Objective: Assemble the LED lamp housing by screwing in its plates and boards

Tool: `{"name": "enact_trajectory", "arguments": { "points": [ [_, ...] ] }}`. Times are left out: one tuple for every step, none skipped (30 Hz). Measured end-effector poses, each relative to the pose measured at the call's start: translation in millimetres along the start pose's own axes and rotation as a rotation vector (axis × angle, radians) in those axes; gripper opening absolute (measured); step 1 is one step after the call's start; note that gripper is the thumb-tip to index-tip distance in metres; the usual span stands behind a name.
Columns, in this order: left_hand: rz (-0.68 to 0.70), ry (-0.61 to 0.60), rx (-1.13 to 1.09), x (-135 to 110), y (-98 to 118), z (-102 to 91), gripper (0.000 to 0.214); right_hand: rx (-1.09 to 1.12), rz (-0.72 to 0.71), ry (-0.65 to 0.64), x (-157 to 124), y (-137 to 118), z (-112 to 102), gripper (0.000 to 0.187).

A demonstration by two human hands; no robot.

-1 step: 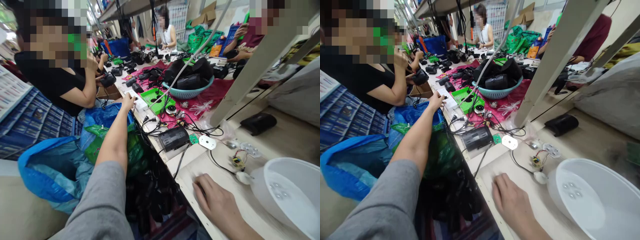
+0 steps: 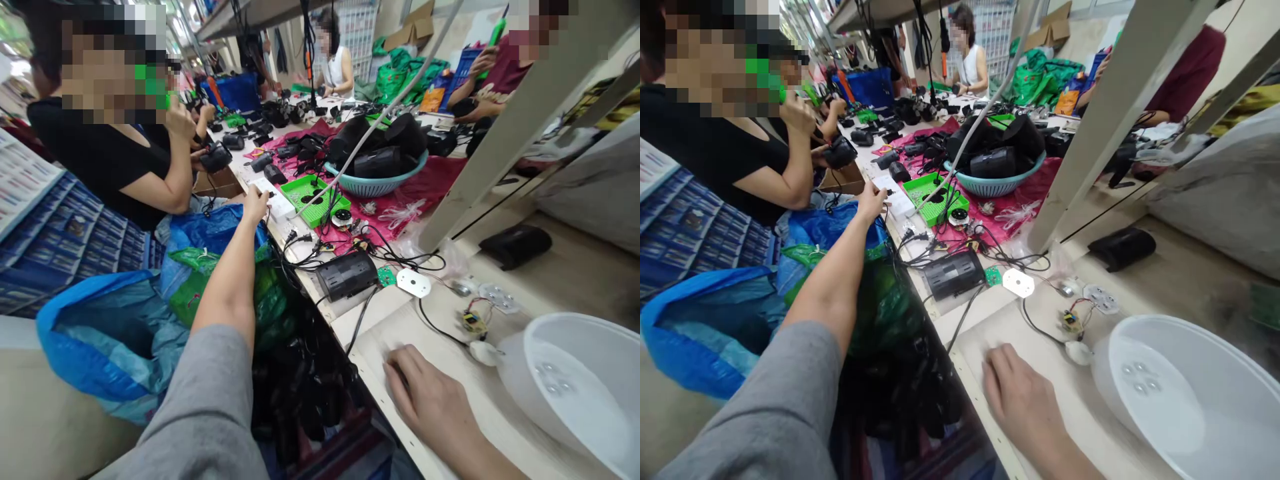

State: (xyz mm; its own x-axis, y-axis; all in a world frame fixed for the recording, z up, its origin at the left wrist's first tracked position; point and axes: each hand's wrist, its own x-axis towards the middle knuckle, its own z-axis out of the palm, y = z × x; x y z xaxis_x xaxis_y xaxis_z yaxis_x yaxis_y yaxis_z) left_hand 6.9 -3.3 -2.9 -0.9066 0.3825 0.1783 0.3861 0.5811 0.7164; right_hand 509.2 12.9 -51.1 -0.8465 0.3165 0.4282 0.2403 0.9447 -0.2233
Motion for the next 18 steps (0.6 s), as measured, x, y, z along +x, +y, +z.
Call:
{"name": "enact_trajectory", "arguments": {
  "points": [
    [-0.005, 0.033, -0.058, -9.8, -1.2, 0.1, 0.015, 0.000, 0.005, -0.001, -0.2, 0.0, 0.3, 0.026],
    [-0.011, 0.078, -0.136, -21.2, -2.2, -0.9, 0.015, -0.001, 0.009, -0.001, -0.7, 0.0, 0.8, 0.026],
    [-0.014, 0.134, -0.230, -33.9, -3.1, -3.3, 0.014, -0.004, 0.011, -0.005, -1.3, 0.2, 1.6, 0.026],
    [-0.012, 0.204, -0.329, -47.6, -4.0, -7.2, 0.014, -0.008, 0.013, -0.010, -2.0, 0.5, 2.4, 0.026],
    [-0.003, 0.286, -0.422, -61.7, -4.6, -12.7, 0.013, -0.011, 0.016, -0.018, -2.8, 0.9, 3.3, 0.025],
    [0.012, 0.375, -0.492, -76.0, -5.0, -19.5, 0.012, -0.013, 0.021, -0.031, -3.4, 1.1, 4.0, 0.025],
    [0.029, 0.467, -0.534, -89.9, -4.7, -27.5, 0.012, -0.016, 0.031, -0.050, -3.8, 1.2, 4.4, 0.024],
    [0.046, 0.554, -0.566, -103.3, -3.5, -36.1, 0.012, -0.017, 0.049, -0.080, -3.8, 1.0, 4.5, 0.023],
    [0.060, 0.632, -0.594, -116.1, -1.1, -45.1, 0.013, -0.017, 0.075, -0.119, -3.2, 0.4, 4.1, 0.022],
    [0.071, 0.696, -0.621, -128.2, 2.6, -54.2, 0.013, -0.011, 0.111, -0.170, -2.1, -0.5, 3.3, 0.020],
    [0.080, 0.738, -0.648, -139.8, 7.9, -63.1, 0.014, -0.001, 0.150, -0.226, -0.4, -1.7, 2.2, 0.019],
    [0.089, 0.761, -0.671, -150.7, 14.5, -71.9, 0.014, 0.015, 0.187, -0.275, 1.8, -2.9, 0.8, 0.018],
    [0.101, 0.769, -0.688, -161.0, 22.5, -80.7, 0.015, 0.036, 0.217, -0.310, 4.1, -4.1, -0.7, 0.016],
    [0.116, 0.767, -0.698, -170.7, 31.5, -89.7, 0.015, 0.058, 0.239, -0.331, 6.4, -5.0, -2.3, 0.016],
    [0.135, 0.757, -0.698, -179.9, 41.2, -99.1, 0.015, 0.082, 0.252, -0.337, 8.4, -5.5, -4.1, 0.014],
    [0.156, 0.742, -0.691, -188.8, 51.6, -109.1, 0.015, 0.105, 0.259, -0.334, 9.6, -5.8, -6.0, 0.012],
    [0.182, 0.720, -0.678, -197.7, 62.4, -119.8, 0.015, 0.132, 0.262, -0.328, 9.9, -5.9, -8.4, 0.009],
    [0.215, 0.694, -0.665, -207.0, 73.9, -131.1, 0.015, 0.162, 0.264, -0.324, 8.9, -6.0, -11.4, 0.006]
  ]
}}
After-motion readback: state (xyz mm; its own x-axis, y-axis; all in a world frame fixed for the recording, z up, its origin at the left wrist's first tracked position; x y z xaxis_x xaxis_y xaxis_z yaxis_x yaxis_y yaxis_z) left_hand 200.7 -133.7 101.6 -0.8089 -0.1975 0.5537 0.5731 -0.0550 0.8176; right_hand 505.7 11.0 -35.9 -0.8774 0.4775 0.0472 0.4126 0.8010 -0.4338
